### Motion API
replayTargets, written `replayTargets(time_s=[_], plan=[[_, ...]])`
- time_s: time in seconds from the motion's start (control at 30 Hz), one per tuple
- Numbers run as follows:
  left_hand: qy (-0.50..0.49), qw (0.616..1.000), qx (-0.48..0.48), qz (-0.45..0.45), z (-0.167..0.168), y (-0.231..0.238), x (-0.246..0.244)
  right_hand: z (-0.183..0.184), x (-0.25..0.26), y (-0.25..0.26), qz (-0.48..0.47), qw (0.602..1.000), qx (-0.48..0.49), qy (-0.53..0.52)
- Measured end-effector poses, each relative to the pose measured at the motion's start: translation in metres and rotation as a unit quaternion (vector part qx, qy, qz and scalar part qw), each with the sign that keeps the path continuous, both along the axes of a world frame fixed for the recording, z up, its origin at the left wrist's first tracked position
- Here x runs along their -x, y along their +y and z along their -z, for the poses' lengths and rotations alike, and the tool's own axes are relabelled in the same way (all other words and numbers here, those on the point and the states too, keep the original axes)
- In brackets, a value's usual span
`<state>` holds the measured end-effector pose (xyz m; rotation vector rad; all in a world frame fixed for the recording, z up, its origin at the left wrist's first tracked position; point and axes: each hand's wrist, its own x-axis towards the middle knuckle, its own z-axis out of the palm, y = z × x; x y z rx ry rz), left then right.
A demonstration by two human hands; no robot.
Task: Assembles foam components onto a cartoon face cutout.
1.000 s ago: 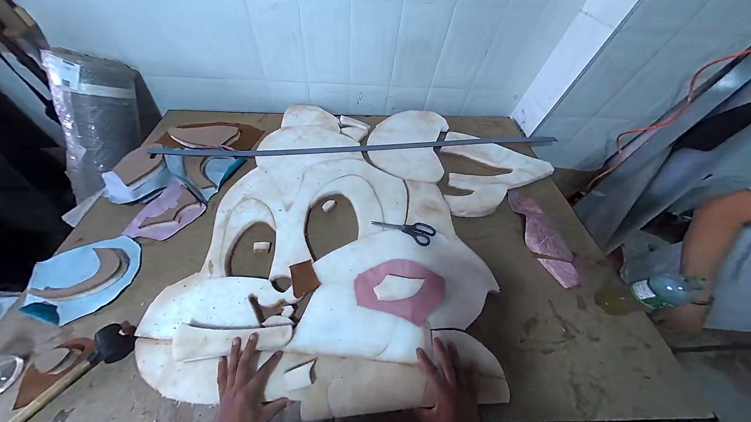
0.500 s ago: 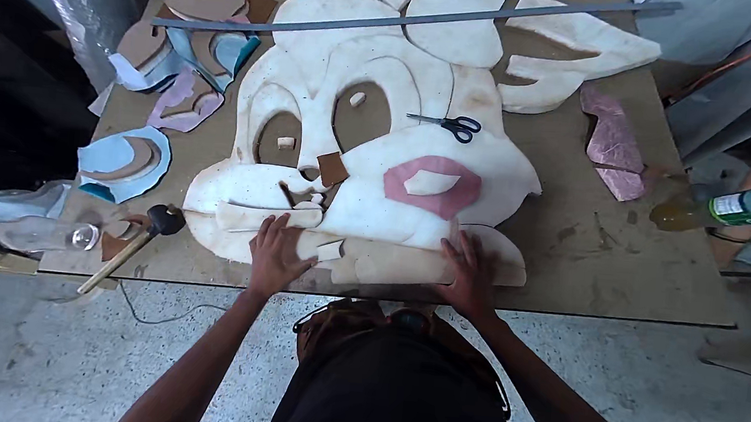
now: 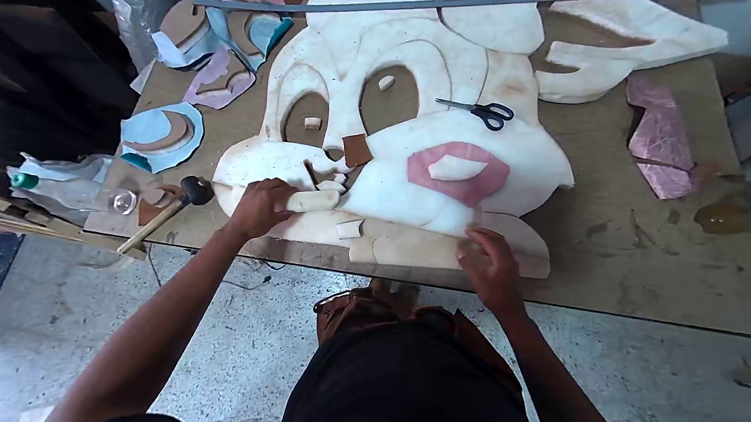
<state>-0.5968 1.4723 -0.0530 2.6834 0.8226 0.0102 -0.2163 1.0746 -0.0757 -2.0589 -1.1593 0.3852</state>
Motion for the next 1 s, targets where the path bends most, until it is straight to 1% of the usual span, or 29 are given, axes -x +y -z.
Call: replayTargets(time_s=[0.07, 0.13, 0.17, 0.2, 0.3, 0.37, 0.43, 0.53, 0.63, 0.73, 0.77, 0.87, 1.0], plan=[[-0.011, 1.0, 0.026, 0.003, -0.018, -0.025, 0.017, -0.003, 0.022, 0.015, -0.041, 0.998, -0.01, 0.039], [0.016, 0.999, 0.044, -0.005, -0.027, -0.061, 0.039, -0.007, 0.047, 0.034, -0.093, 0.991, 0.001, 0.093], [0.036, 0.998, 0.046, -0.009, -0.027, -0.079, 0.05, -0.008, 0.059, 0.046, -0.122, 0.987, 0.011, 0.103], [0.051, 0.998, 0.041, -0.01, -0.021, -0.092, 0.058, -0.008, 0.07, 0.061, -0.147, 0.984, 0.018, 0.101], [0.077, 0.997, 0.024, -0.009, 0.012, -0.11, 0.081, 0.0, 0.106, 0.104, -0.19, 0.979, 0.053, 0.055], [0.075, 0.997, 0.012, -0.015, 0.028, -0.11, 0.088, 0.011, 0.127, 0.131, -0.192, 0.979, 0.061, 0.005], [0.061, 0.998, -0.008, -0.021, 0.041, -0.098, 0.089, 0.017, 0.136, 0.16, -0.198, 0.976, 0.082, -0.042], [0.039, 0.999, -0.016, -0.028, 0.054, -0.083, 0.101, 0.028, 0.152, 0.176, -0.21, 0.971, 0.091, -0.068], [0.006, 1.0, -0.008, -0.015, 0.065, -0.069, 0.109, 0.028, 0.171, 0.169, -0.207, 0.973, 0.076, -0.071], [-0.05, 0.999, -0.001, 0.019, 0.082, -0.061, 0.122, 0.022, 0.212, 0.151, -0.195, 0.973, 0.108, -0.058], [-0.07, 0.997, 0.002, 0.03, 0.087, -0.057, 0.125, 0.025, 0.225, 0.149, -0.177, 0.975, 0.123, -0.057], [-0.114, 0.992, 0.002, 0.055, 0.093, -0.05, 0.128, 0.032, 0.251, 0.152, -0.085, 0.982, 0.158, -0.061], [-0.145, 0.986, -0.001, 0.081, 0.099, -0.049, 0.126, 0.021, 0.267, 0.15, 0.001, 0.98, 0.187, -0.072]])
